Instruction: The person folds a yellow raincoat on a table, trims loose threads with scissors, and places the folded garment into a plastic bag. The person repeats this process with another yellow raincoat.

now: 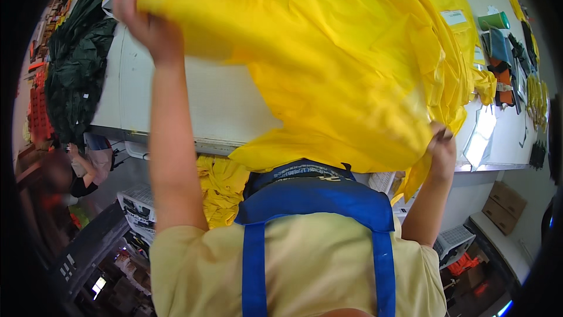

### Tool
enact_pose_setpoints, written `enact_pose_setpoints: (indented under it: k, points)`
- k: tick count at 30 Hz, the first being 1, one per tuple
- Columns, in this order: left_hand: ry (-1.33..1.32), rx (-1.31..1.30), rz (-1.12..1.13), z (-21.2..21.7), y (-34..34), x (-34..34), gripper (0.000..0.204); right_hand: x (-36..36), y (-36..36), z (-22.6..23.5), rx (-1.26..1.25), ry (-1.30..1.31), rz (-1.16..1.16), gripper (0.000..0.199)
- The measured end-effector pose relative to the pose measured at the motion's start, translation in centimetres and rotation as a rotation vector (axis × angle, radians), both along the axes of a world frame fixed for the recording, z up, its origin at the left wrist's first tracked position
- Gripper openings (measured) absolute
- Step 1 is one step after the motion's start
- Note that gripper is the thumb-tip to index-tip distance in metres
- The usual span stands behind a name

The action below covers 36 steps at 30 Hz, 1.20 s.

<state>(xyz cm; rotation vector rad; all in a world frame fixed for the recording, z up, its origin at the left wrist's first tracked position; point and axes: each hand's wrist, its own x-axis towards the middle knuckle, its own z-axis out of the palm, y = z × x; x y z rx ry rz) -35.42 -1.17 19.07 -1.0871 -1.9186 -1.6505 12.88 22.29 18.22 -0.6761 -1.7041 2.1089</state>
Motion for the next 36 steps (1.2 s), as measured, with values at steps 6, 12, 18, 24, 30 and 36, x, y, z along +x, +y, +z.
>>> enact_pose_setpoints:
  k: [6, 12, 18, 24, 30, 36]
  points:
    - [0.352, -0.543, -0.39, 3.7, 17.2, 1.0, 0.05, -1.7, 9.8, -5.4, 0.208, -0.459, -0.364, 0.025]
    - [-0.005, -0.89, -0.25, -10.2, 11.1, 9.7, 0.067, -3.3, 10.1, -9.2, 1.121, -0.904, -0.336, 0.026]
    - [-0.358, -1.064, -0.035, -16.6, 9.6, 8.8, 0.077, -16.5, 8.9, -9.3, 0.698, -0.438, -0.136, 0.024]
    - [-0.506, -0.982, -0.193, -15.8, 11.1, 7.0, 0.029, -27.2, 8.0, -10.0, 0.922, -0.398, 0.286, 0.04]
    - [0.235, -0.497, -0.365, -13.7, 6.7, 11.2, 0.012, -25.1, 8.0, -10.4, 1.263, -0.512, 0.46, 0.022]
    - [0.123, -0.529, -0.415, -14.9, 3.8, 14.7, 0.02, -20.8, 6.1, -11.7, 1.267, -0.207, 0.233, 0.021]
